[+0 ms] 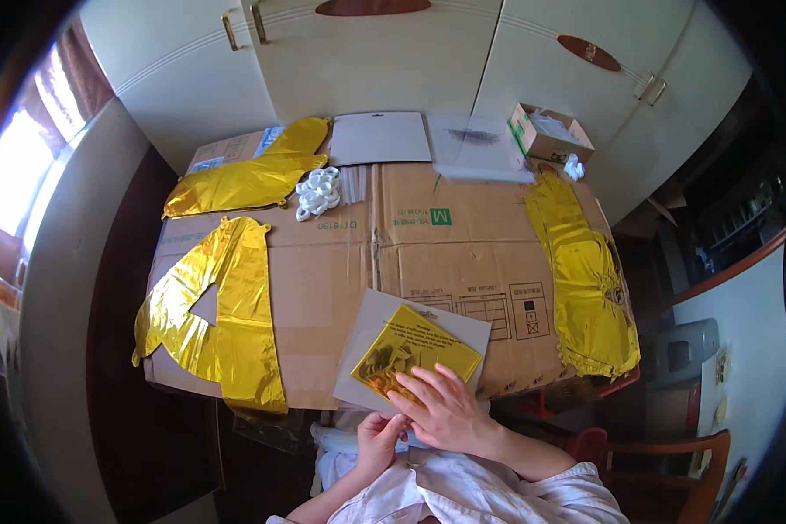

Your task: Folding gold foil packets and placing them into cardboard sleeves at a workstation.

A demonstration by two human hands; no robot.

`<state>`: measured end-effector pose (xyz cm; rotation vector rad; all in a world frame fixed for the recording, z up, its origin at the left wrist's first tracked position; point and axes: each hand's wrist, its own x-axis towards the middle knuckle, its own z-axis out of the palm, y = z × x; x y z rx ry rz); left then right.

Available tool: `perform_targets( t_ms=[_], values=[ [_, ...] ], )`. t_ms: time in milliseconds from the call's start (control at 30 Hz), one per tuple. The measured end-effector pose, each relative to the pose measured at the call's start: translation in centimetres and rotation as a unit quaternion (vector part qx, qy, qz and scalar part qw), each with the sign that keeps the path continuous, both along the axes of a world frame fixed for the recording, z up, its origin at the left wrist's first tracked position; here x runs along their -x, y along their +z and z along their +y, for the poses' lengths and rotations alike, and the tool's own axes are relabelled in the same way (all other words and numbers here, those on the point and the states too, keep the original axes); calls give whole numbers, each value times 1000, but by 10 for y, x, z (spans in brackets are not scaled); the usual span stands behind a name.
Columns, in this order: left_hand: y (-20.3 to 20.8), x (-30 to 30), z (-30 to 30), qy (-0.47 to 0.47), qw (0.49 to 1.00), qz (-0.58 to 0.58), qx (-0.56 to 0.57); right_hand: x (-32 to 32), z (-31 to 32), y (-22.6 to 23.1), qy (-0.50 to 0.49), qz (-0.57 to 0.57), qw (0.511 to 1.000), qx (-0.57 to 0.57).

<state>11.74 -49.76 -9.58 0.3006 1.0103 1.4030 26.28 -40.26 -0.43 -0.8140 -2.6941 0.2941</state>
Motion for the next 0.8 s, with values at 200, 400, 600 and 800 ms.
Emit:
perform_targets(
  t_ms=[200,400,600,800],
  values=[
    [-9,5,0,-22,999,13,-27,0,1,-8,-7,41,999,0],
    [-15,5,0,-54,997,19,-50,2,1,-15,-35,21,997,-68],
    [-8,10,3,-97,993,61,-35,4,0,-18,-49,14,995,-91],
    [4,6,1,-91,992,88,-19,7,3,-15,-42,24,997,-59]
  ],
)
